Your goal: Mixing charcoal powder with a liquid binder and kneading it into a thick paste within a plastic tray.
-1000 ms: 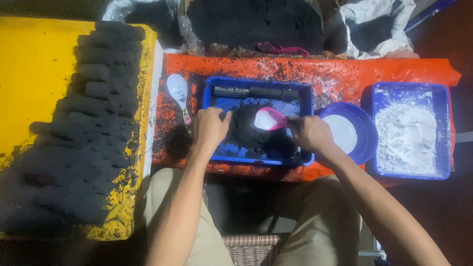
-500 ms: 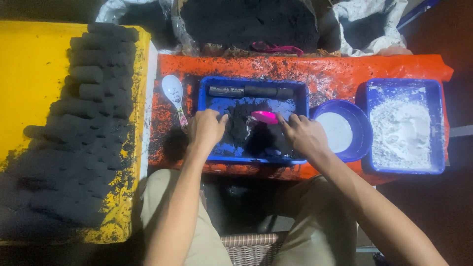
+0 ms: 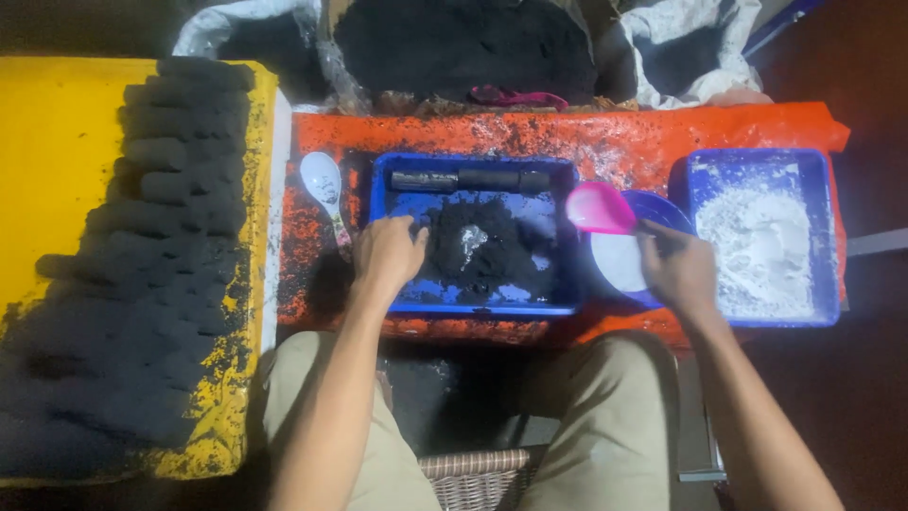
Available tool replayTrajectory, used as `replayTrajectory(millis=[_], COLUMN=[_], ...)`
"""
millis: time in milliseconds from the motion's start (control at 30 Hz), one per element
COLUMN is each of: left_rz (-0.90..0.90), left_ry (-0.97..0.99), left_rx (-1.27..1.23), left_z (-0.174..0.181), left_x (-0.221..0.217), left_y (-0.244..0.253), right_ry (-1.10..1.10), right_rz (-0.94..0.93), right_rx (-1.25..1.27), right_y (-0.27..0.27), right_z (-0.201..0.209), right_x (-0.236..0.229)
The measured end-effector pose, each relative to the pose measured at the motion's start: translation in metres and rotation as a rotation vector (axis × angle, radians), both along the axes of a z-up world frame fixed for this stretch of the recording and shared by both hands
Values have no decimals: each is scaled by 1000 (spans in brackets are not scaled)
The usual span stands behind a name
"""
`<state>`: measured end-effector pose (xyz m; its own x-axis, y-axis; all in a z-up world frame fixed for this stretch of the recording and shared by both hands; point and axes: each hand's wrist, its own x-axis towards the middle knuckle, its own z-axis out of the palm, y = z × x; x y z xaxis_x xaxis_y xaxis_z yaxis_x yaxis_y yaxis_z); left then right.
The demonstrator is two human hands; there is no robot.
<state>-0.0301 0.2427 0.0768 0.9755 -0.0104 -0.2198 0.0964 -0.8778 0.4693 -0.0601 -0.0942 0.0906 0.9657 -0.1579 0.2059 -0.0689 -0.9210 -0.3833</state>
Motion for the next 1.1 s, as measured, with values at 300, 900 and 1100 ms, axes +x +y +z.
replayTrajectory(millis=[300, 900, 1100], left_rz=[-141, -471, -456], left_ry=[-221, -264, -362], left_rx=[-387, -170, -349], left_z=[11, -80, -69], left_x=[-2, 78, 57], left_y=[-80, -258, -247], right_ry=[462, 128, 219], right_rz=[-70, 491, 290], right_rx=[-403, -646, -601], right_y=[-95, -62, -82], right_z=[21, -13, 13], right_x=[7, -29, -35])
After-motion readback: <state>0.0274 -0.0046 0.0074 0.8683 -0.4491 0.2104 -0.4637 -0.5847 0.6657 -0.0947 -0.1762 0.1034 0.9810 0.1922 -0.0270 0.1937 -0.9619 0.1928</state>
